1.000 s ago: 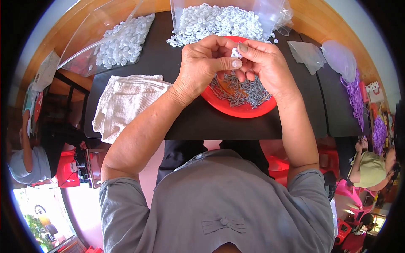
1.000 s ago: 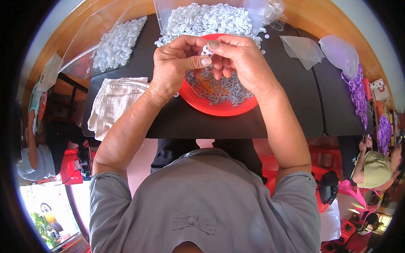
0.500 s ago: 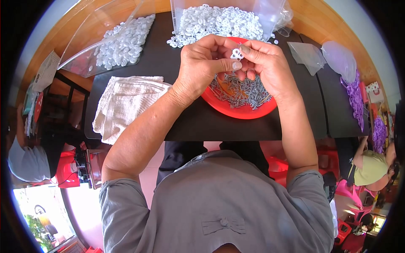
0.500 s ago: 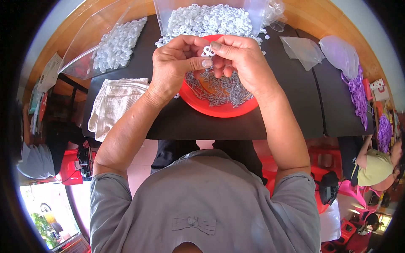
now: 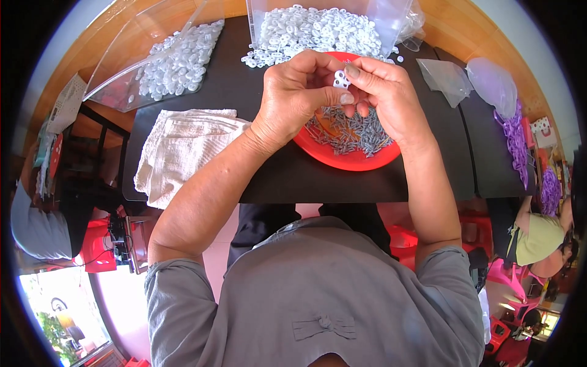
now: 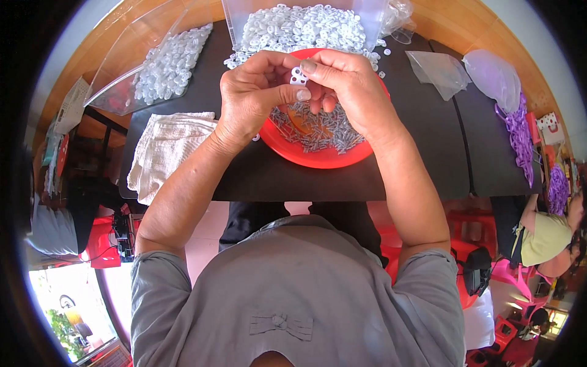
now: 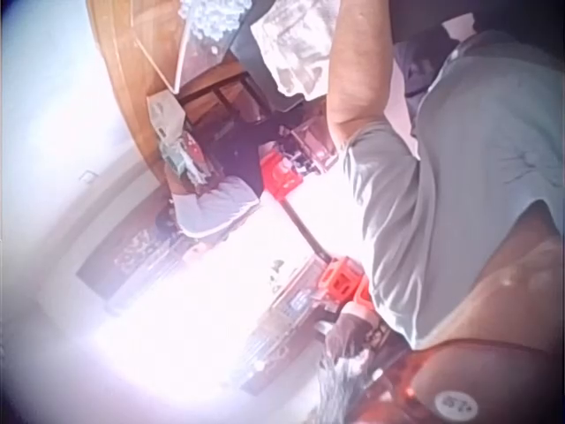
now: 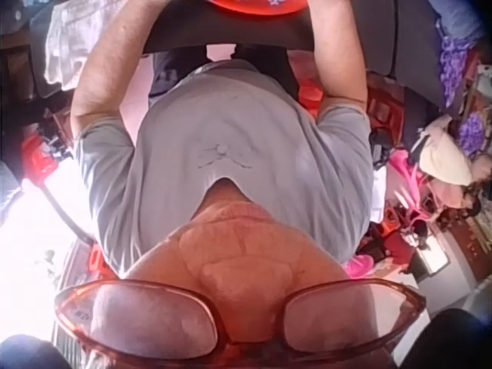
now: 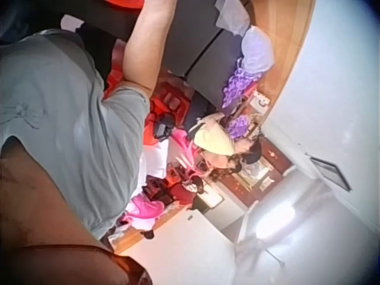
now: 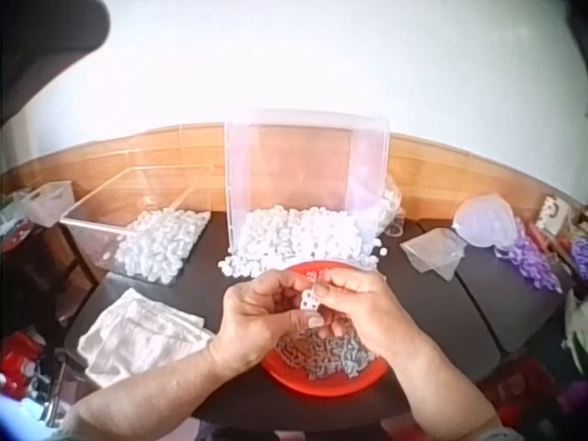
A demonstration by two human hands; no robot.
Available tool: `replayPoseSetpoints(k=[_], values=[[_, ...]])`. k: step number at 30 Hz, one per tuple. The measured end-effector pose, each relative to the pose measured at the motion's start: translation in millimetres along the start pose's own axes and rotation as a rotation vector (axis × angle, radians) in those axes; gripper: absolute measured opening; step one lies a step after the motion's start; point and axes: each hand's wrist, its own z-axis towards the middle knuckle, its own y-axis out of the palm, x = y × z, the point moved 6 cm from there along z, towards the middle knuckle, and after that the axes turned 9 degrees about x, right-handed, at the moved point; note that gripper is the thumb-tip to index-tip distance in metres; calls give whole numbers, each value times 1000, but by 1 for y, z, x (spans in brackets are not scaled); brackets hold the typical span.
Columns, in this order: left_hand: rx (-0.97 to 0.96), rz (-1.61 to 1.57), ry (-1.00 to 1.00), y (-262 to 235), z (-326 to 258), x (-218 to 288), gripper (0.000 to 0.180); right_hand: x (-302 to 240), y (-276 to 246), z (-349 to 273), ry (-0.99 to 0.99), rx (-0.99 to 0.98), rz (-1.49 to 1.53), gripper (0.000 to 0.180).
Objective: Assembling small plastic hardware components manually at a workbench.
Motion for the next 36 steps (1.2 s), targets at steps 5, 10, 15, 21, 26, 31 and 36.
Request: replayPoseSetpoints(k=[5,10,15,21,26,31,36], values=[[-11,51,-74,-2,0,2,32,-5,1,-2,47,-57,24,26],[-12,28,-106,-2,0,1,31,-2,-2,-1,57,-93,62,24],[-3,14,-120,-1,-1,2,27,-1,-2,-1,61,-81,78,25],[50,47,-196,-4,0,-5,16,-3,-6,2,-17,3,35,24],[84,26,-256,-3,-2,-4,12,-8,-6,1,-104,30,-62,20],[89,12,-278,-5,-3,-4,11,-9,-1,-4,-193,92,-116,20],[84,44,-256,-4,-4,-2,10,-9,-1,-3,-193,105,-155,20]])
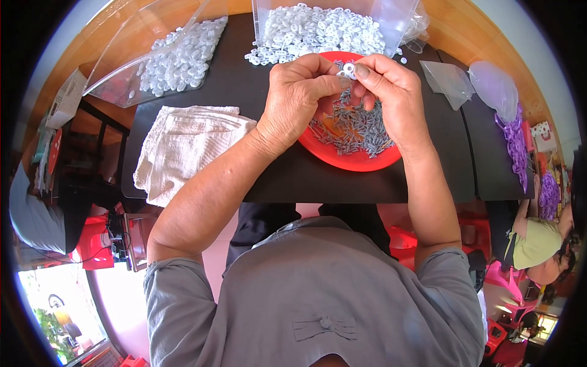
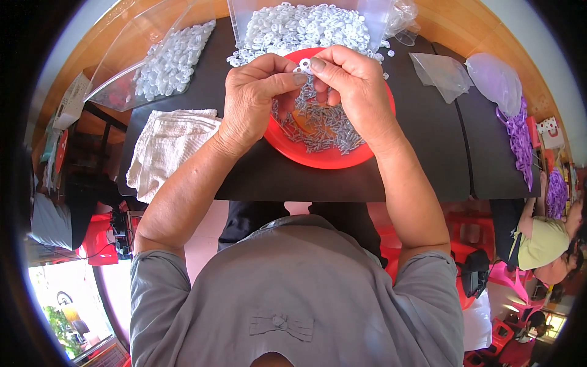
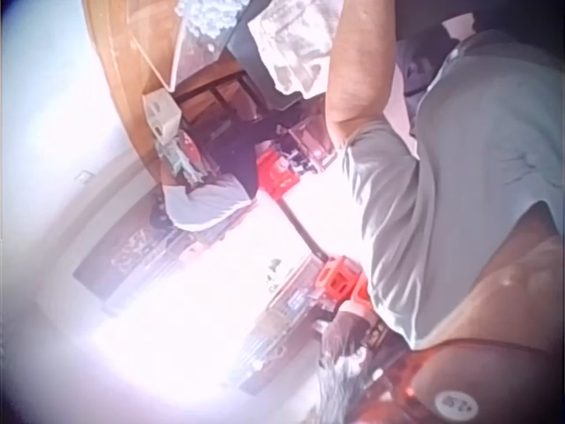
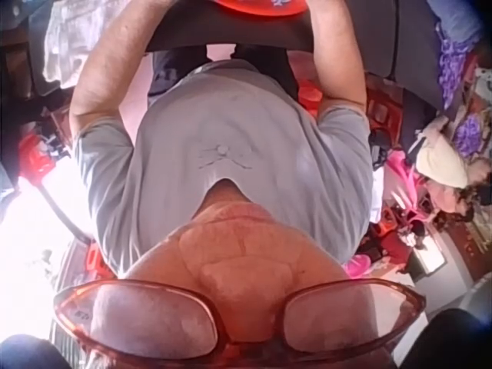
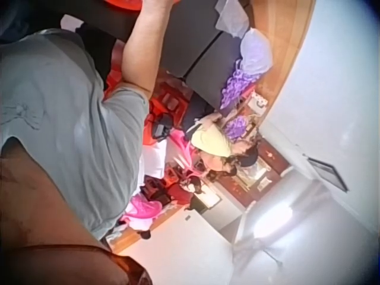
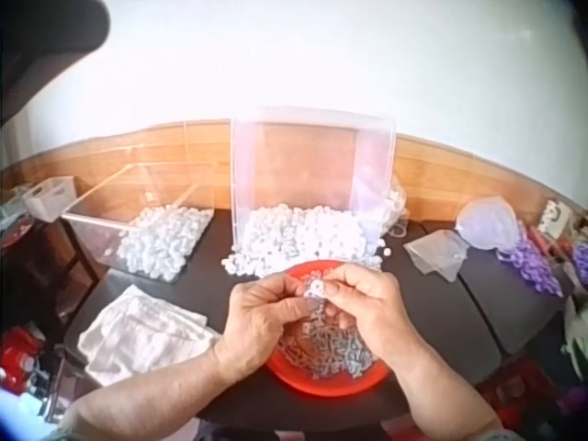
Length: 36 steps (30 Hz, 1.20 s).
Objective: Assembling small plastic hardware components manually at a workbench.
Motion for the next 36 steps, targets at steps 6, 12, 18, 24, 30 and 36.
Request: replayPoseSetpoints(k=[6,12,18,24,30,36], values=[[-13,39,13,0,-1,0,11,-1,2,0,-25,-42,-26,20],[-9,4,3,3,0,-3,14,3,-3,2,31,-40,63,19],[-26,-38,59,3,3,-3,27,1,-5,4,21,-66,112,19],[-52,20,217,4,2,3,32,0,-5,4,60,-125,127,20],[-108,-113,183,7,-3,9,27,2,-4,3,91,-155,128,22],[-121,-133,176,8,-2,9,26,3,-4,3,120,-168,159,23]])
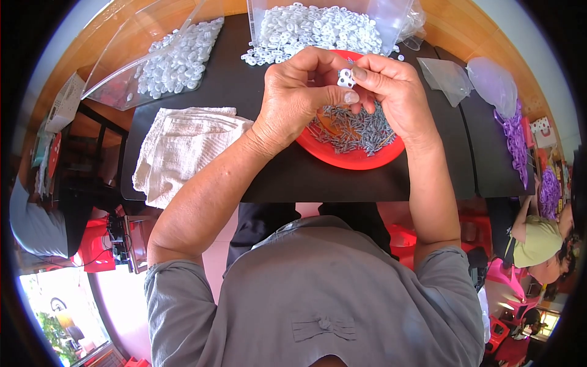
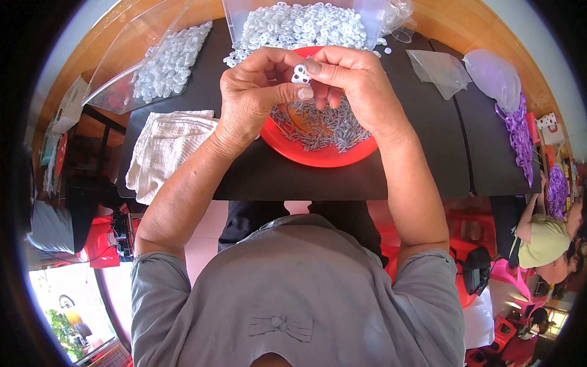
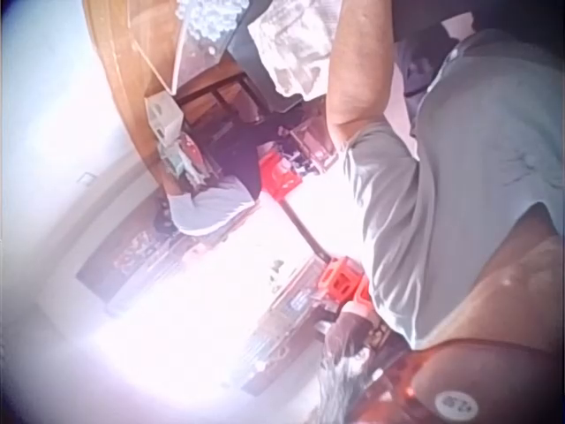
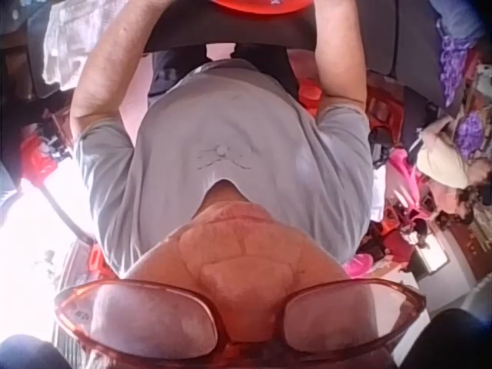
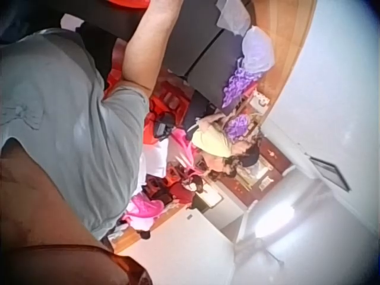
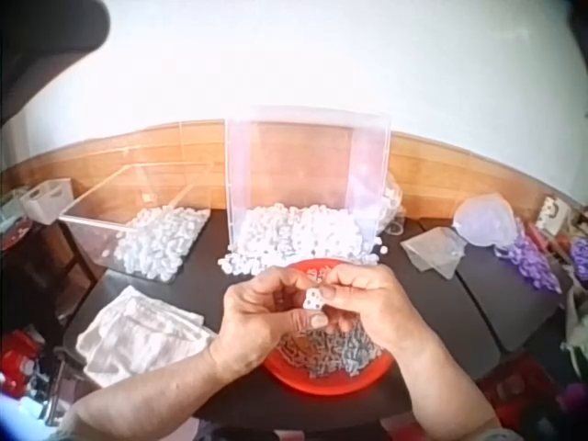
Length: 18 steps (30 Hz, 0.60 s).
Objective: Assembling small plastic hardware components manually at a workbench.
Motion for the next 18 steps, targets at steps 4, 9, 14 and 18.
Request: replayPoseSetpoints(k=[4,9,14,18], values=[[38,83,25,-3,1,-1,26,3,1,0,25,5,9,23],[51,35,-19,-3,1,-4,29,5,3,0,52,0,-3,24],[49,84,3,-3,0,-5,31,2,4,-1,30,17,-12,25],[50,61,22,-4,-1,-5,30,4,6,-3,74,-17,63,24]])
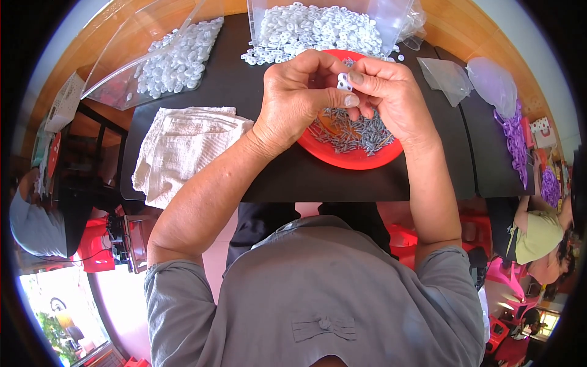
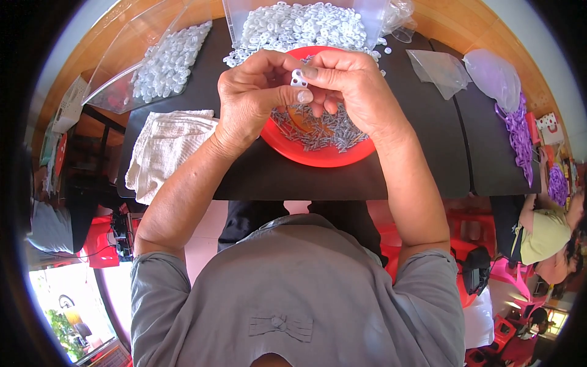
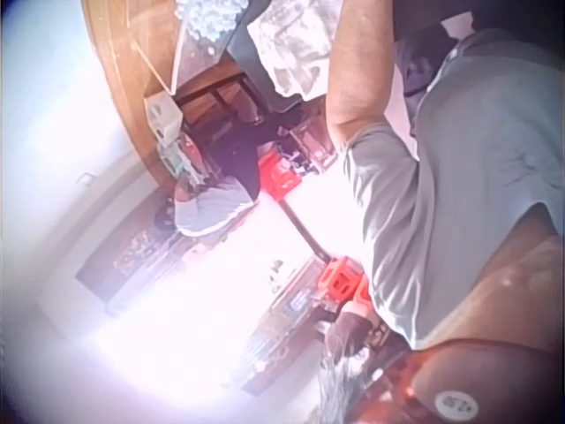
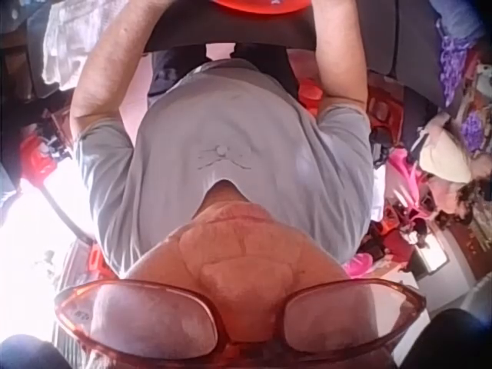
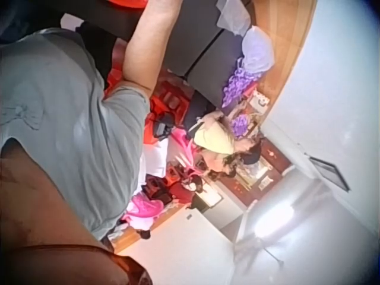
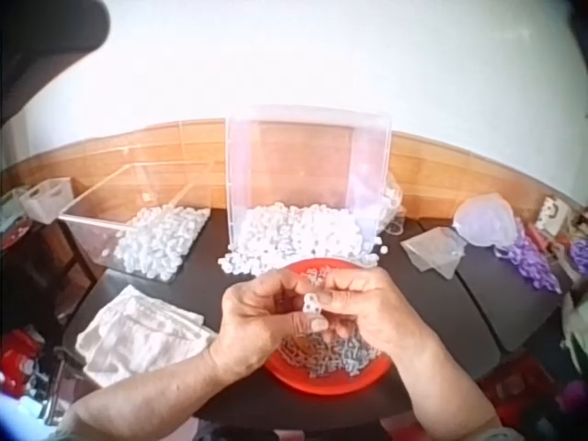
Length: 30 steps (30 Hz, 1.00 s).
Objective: Assembling small plastic hardware components manually at a workbench.
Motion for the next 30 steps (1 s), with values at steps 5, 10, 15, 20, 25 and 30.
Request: replayPoseSetpoints(k=[5,10,15,20,25,30], values=[[-4,-8,5,1,-2,5,27,2,3,-1,60,-38,122,20],[-14,-87,-44,2,-3,7,24,6,4,-1,74,-56,159,20],[-9,-75,25,-1,0,5,22,1,3,-1,59,-24,163,21],[-73,-168,-17,3,-4,10,26,1,1,-1,34,-24,91,20],[-75,-1,-4,0,-5,8,24,1,4,-3,40,-53,95,19],[-65,63,94,0,-5,11,22,4,5,-4,47,-91,118,20]])
